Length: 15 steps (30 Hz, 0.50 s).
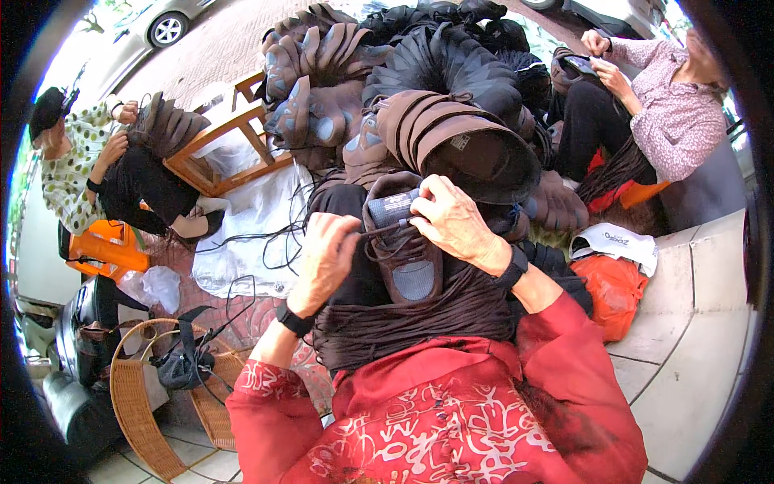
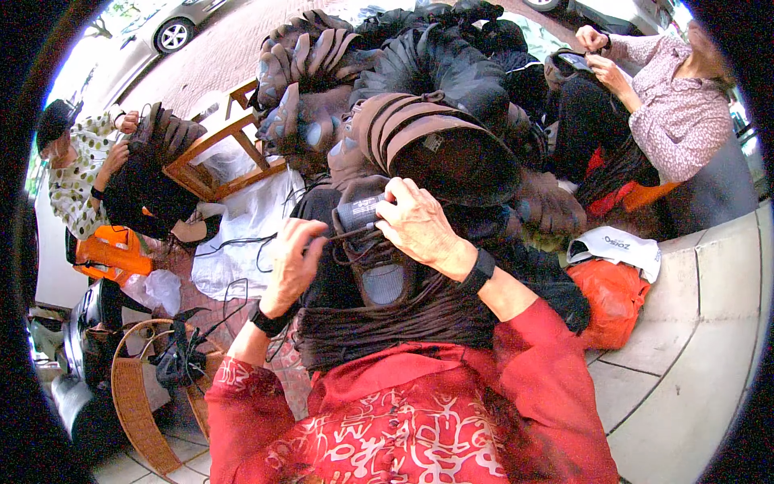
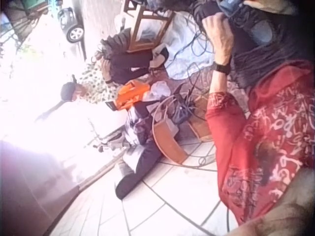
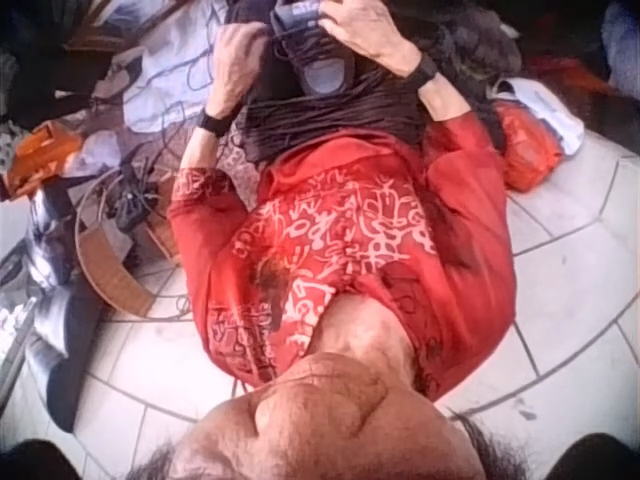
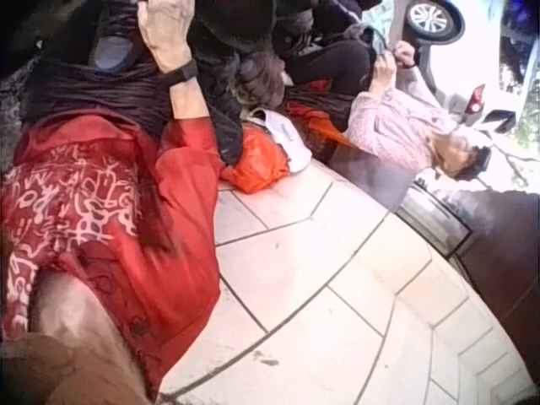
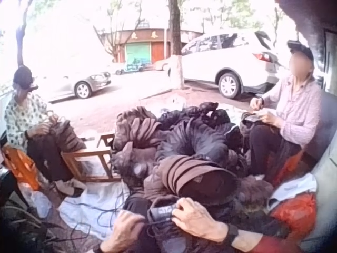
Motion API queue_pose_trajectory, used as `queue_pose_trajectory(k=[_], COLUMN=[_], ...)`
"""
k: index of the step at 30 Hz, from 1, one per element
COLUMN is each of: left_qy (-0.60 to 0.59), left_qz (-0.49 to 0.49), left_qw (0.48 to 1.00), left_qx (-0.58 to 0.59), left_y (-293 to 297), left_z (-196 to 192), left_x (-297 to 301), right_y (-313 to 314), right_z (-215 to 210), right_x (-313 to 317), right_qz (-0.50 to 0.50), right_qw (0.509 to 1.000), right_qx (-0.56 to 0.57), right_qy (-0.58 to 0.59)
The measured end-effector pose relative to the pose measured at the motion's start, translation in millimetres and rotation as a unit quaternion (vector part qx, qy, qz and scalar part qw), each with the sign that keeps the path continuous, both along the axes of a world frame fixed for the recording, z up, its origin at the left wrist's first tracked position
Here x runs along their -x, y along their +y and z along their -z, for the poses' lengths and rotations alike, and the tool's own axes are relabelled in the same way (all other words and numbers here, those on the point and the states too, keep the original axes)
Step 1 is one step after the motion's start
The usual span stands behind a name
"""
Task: Lacing a brown athletic shoe as part of a manufacturing or assembly task.
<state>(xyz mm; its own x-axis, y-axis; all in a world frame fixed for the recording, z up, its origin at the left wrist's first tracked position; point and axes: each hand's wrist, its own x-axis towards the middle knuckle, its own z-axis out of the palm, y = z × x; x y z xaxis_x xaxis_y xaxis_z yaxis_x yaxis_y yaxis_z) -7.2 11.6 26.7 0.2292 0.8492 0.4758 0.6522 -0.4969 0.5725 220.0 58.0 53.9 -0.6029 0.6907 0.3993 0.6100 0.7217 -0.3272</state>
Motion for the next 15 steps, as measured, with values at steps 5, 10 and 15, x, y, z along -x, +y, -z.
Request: queue_pose_trajectory(k=[5,10,15], left_qy=[-0.134,-0.259,-0.377], left_qz=[-0.073,-0.098,-0.048], left_qw=[0.974,0.897,0.827], left_qx=[0.168,0.346,0.414], left_y=[-22,-11,-6], left_z=[-2,9,11], left_x=[-21,-25,-26], right_y=[-2,2,15], right_z=[2,6,3], right_x=[-2,1,-27], right_qz=[0.022,0.024,0.085], right_qw=[1.000,1.000,0.982], right_qx=[0.019,0.007,0.108], right_qy=[-0.002,0.013,0.129])
